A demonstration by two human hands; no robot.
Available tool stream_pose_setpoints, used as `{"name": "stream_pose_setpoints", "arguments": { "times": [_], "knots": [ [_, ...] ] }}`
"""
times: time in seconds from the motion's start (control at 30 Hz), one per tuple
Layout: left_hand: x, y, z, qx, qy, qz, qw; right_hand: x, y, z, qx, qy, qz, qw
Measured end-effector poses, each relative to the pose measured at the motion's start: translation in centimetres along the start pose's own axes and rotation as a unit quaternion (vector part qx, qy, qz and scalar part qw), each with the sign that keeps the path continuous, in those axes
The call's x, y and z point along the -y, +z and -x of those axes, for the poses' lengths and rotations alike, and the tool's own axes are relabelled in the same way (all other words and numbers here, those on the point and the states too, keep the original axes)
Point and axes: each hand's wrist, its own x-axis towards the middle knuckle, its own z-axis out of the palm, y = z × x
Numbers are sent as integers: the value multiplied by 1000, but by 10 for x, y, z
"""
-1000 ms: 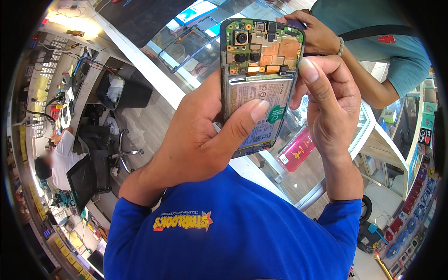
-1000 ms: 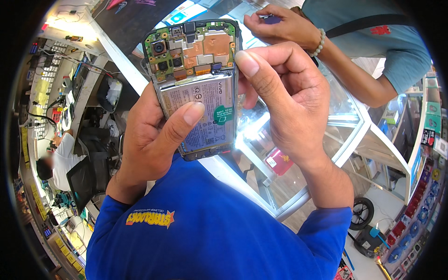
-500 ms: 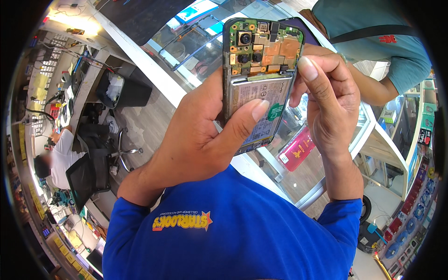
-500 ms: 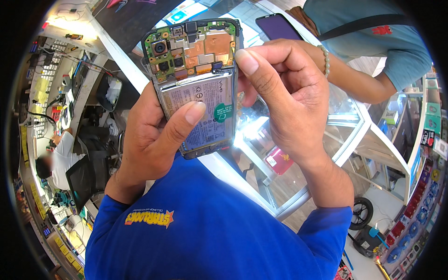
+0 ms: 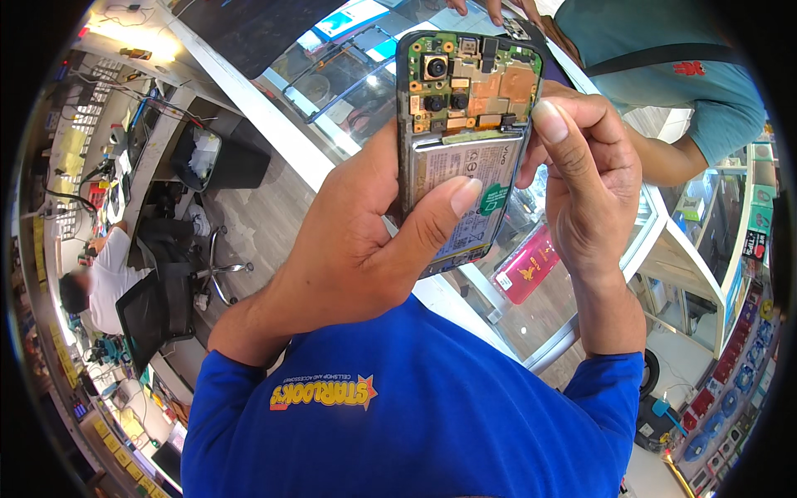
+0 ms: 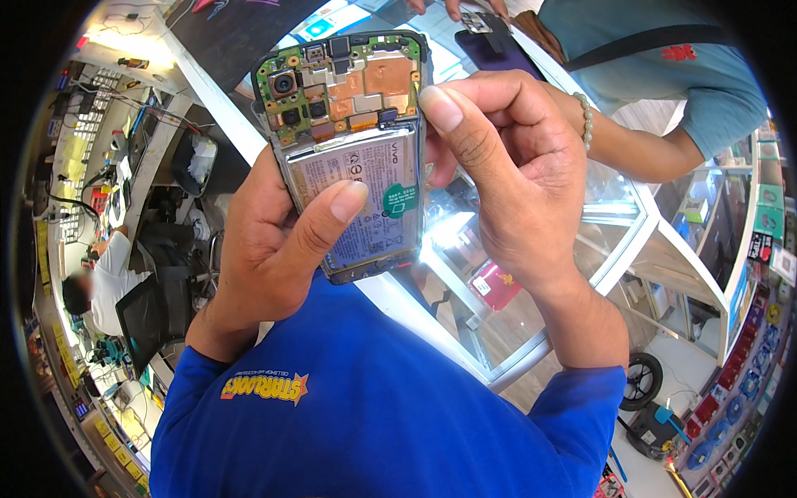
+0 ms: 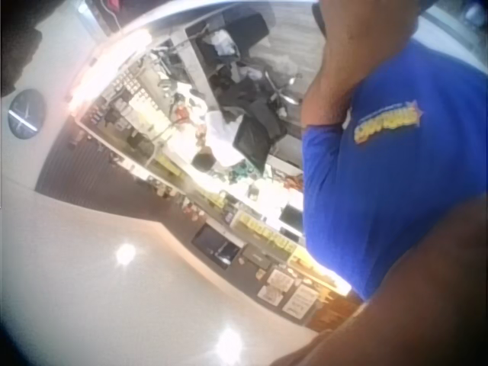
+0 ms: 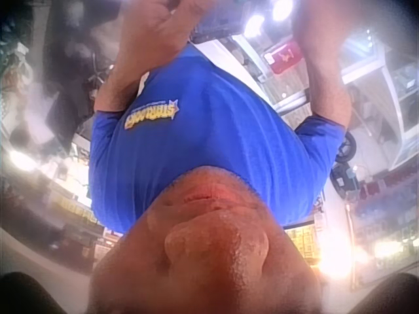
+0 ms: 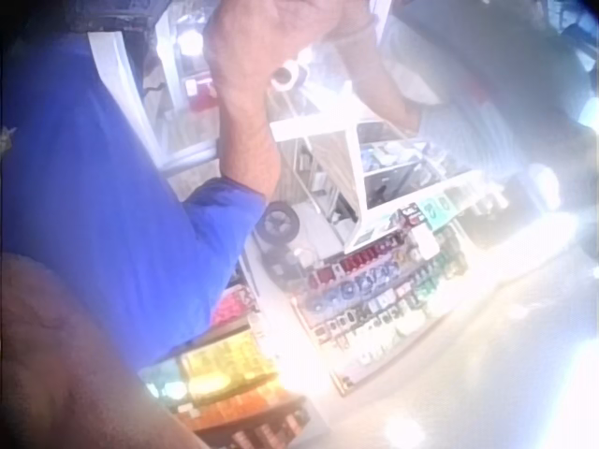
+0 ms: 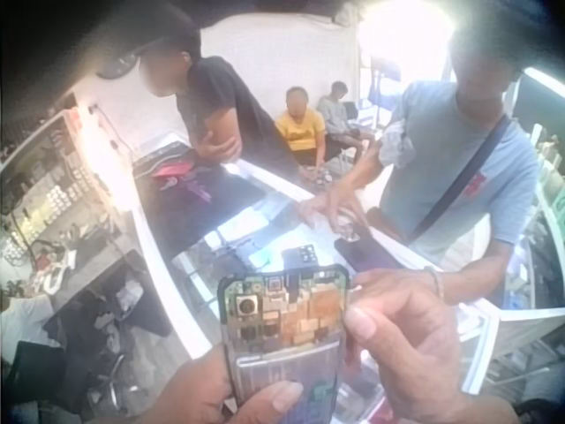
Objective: The person holds a disassembled smartphone and inspects the internal components, including the battery and motherboard. They then place the phone on the counter, handle a receipt, and retrieve a phone case from a shelf.
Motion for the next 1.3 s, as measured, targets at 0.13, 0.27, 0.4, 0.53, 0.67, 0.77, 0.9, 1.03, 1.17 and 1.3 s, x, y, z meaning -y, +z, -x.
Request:
{"name": "stream_pose_setpoints", "arguments": {
  "times": [0.13,0.27,0.4,0.53,0.67,0.77,0.9,1.03,1.17,1.3],
  "knots": [
    [0,0,1,0,-3,5,1000,0,1,0,-2,-2,-9,1000],
    [-3,2,0,0,-2,-3,1000,2,3,1,-16,1,-21,1000],
    [-2,3,0,-4,-6,9,1000,2,1,1,-6,-8,-21,1000],
    [-2,4,-1,-5,0,8,1000,2,0,1,-8,-5,-13,1000],
    [-3,3,-1,-4,1,-1,1000,1,0,1,-11,-10,-14,1000],
    [-3,3,-1,-2,-6,5,1000,-1,0,0,-10,-14,-18,1000],
    [-3,2,-1,1,-3,1,1000,-1,-2,0,-2,-10,-15,1000],
    [-1,2,-2,4,2,-1,1000,-1,-1,1,-2,-6,-13,1000],
    [0,3,-1,2,1,3,1000,-1,-2,1,-1,-7,-15,1000],
    [-2,2,-1,9,3,-9,1000,-2,-3,1,3,-16,-21,1000]
  ]
}}
